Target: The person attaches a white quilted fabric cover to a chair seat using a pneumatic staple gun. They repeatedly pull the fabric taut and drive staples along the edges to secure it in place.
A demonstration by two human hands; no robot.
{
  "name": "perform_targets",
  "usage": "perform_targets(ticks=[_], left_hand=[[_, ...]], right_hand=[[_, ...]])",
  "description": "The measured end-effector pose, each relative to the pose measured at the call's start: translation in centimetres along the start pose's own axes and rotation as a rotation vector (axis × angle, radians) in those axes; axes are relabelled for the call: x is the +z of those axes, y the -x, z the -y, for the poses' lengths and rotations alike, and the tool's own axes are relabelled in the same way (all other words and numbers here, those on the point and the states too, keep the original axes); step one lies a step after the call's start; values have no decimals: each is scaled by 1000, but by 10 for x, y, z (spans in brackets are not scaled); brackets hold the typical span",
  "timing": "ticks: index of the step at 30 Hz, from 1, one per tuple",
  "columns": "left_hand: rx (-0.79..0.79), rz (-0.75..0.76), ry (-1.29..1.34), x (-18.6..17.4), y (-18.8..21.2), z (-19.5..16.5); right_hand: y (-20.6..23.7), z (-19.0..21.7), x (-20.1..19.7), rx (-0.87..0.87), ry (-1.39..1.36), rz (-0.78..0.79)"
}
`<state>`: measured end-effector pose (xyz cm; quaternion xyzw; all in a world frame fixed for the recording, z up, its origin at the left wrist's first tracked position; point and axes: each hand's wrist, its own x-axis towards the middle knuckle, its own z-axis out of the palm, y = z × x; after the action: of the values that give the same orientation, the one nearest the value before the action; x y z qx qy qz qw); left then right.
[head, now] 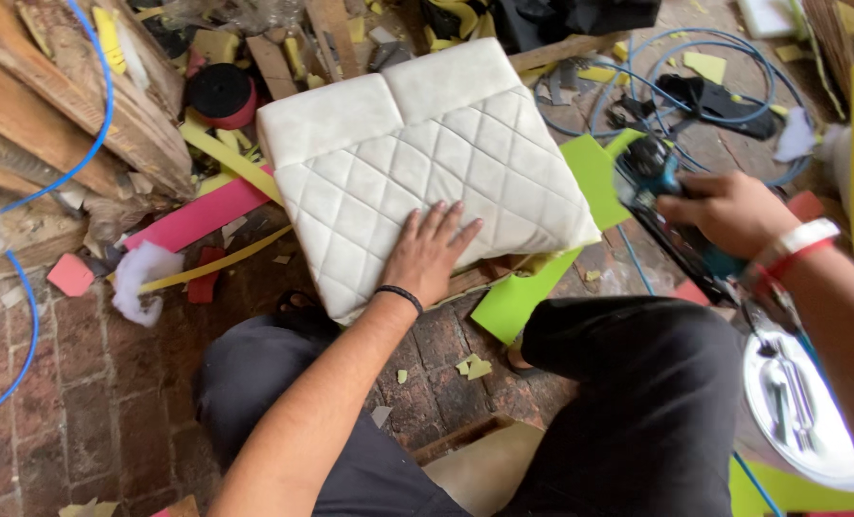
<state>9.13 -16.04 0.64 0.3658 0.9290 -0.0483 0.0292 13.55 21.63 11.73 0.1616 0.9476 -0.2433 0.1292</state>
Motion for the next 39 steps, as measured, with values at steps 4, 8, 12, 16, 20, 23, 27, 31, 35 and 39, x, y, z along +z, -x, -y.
perform_targets(ticks=[4, 8, 12, 16, 20, 23, 27, 31, 35, 39], left_hand=[[-24, 76, 41, -2, -5, -15], [-52, 65, 26, -2, -13, -34], [-82, 93, 54, 0, -22, -49], [-104, 24, 10, 8, -27, -58], [-106, 0, -3, 12, -28, -62], [-116, 3, -39, 8, -27, -65], [-167, 86, 43, -4, -29, -77], [-223, 213, -5, -21, -45, -97], [-170, 266, 25, -39, -79, -107], [-23, 281, -5, -34, -136, -122]], right_hand=[[70, -131, 24, 149, 83, -198], [109, -230, 69, 296, 252, -340], [131, -290, 104, 473, 251, -446], [142, -318, 121, 557, 308, -425], [152, -312, 120, 539, 277, -470], [153, -291, 98, 397, 191, -562], [127, -231, 60, 74, -444, -701], [49, -115, 89, 67, -1297, -460], [-22, -25, 132, 774, -1916, 57], [-62, -25, 153, 560, -1987, 33]])
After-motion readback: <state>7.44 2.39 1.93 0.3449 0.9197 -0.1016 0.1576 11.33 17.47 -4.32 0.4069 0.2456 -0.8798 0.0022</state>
